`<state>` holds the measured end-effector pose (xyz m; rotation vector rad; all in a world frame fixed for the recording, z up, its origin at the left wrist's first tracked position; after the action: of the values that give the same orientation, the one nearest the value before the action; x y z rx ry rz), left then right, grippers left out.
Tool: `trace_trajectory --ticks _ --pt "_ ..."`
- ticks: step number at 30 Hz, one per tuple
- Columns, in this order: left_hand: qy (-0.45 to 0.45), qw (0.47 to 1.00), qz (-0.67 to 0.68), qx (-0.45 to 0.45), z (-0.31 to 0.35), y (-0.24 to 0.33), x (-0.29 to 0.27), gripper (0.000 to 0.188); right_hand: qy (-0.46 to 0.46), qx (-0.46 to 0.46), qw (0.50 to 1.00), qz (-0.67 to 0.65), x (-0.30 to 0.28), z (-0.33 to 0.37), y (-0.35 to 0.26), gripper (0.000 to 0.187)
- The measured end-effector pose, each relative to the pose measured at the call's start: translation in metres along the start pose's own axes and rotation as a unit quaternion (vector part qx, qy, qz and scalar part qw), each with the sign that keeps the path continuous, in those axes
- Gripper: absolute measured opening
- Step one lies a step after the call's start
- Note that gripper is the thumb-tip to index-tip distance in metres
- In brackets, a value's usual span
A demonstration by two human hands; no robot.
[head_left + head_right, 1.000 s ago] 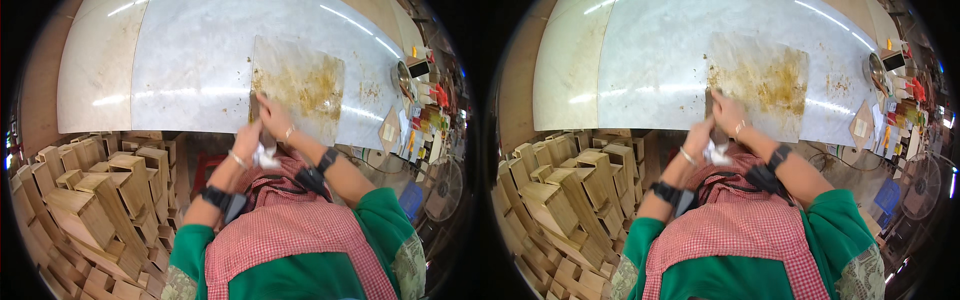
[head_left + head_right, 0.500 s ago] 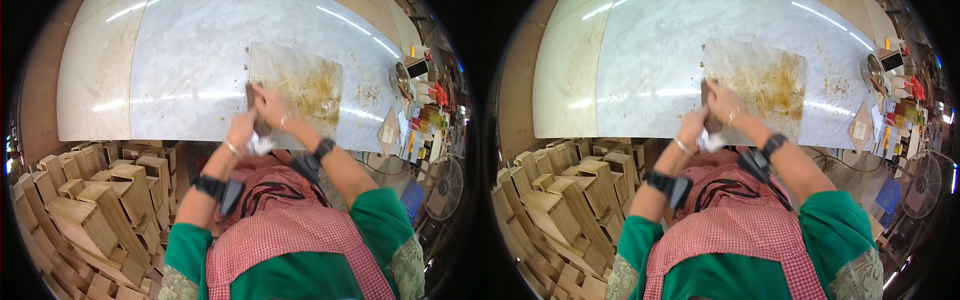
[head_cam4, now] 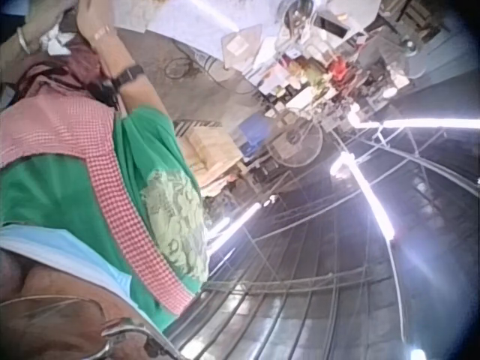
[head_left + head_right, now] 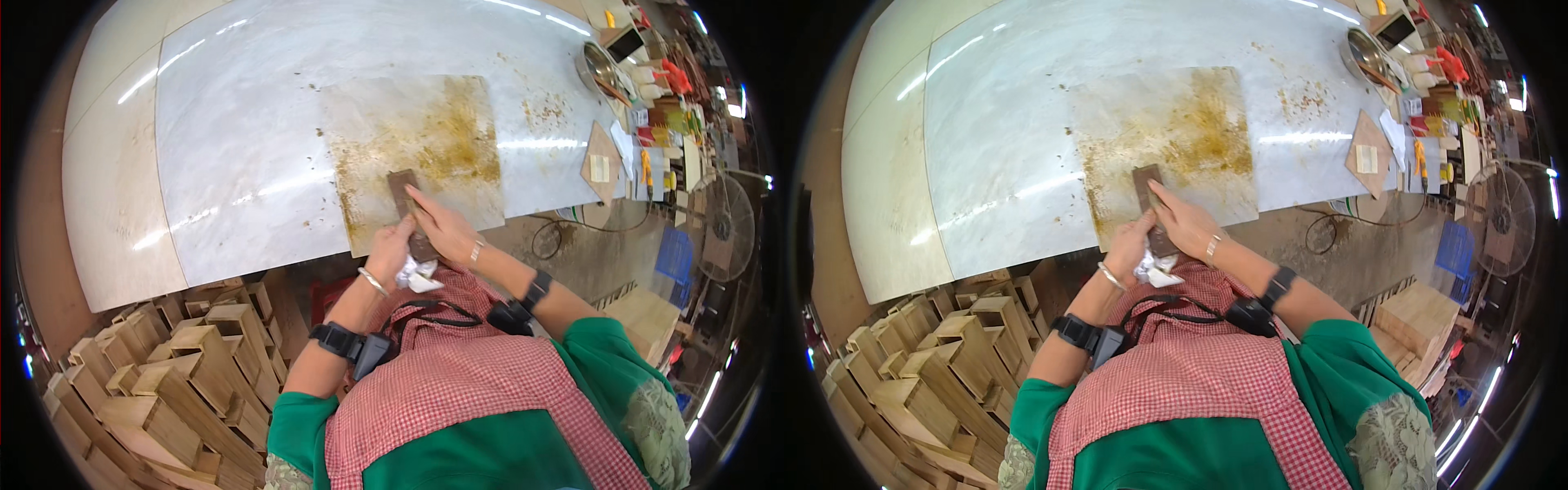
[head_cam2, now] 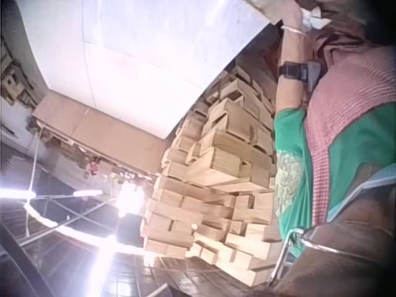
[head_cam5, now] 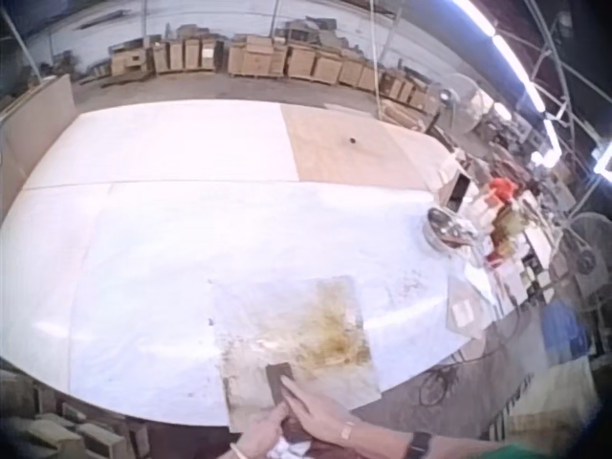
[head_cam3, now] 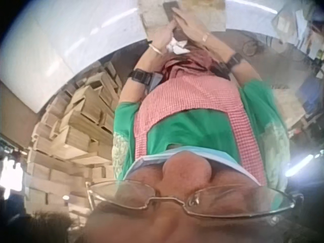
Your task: Cleaning a work table with a cloth and scraping tool in a manufacturing facility.
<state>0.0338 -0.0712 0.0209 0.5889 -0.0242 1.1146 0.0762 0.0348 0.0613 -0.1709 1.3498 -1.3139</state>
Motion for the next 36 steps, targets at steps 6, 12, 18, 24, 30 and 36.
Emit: trace_trajectory --ticks 6,12,18,24,30,36 --pt "-0.081 0.906 -0.401 0.111 -0.003 -0.013 0.051 0.050 -0.015 0.138 0.988 -0.071 -0.052 0.065 0.039 0.050" --pt "0.109 0.681 -0.594 0.413 0.011 0.073 0.060 0.033 0.089 0.193 0.974 -0.080 -0.112 0.093 0.076 0.048" --pt "0.110 0.438 -0.677 0.581 0.029 0.088 0.110 0.015 0.132 0.249 0.950 -0.137 -0.125 0.101 0.107 0.042" --pt "-0.189 0.581 -0.503 0.611 0.019 0.009 0.209 0.016 0.073 0.142 0.973 -0.166 -0.098 0.089 0.135 0.029" --pt "-0.220 0.729 -0.462 0.455 -0.012 -0.024 0.226 0.033 0.108 0.123 0.952 -0.260 -0.110 0.096 0.123 0.032" --pt "-0.220 0.746 -0.444 0.444 -0.052 0.030 0.250 0.042 0.029 0.256 0.945 -0.204 -0.124 0.038 0.121 0.029"
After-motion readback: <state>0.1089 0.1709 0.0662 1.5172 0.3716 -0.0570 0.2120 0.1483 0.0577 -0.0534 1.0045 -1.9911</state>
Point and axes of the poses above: each hand's wrist, its own z-axis away from the middle knuckle, its own x-axis out of the palm, y = z × x, the point moved 6 cm from there along -z, towards the middle knuckle, and after that the axes turned 8 degrees about y, right-handed, at the moved point
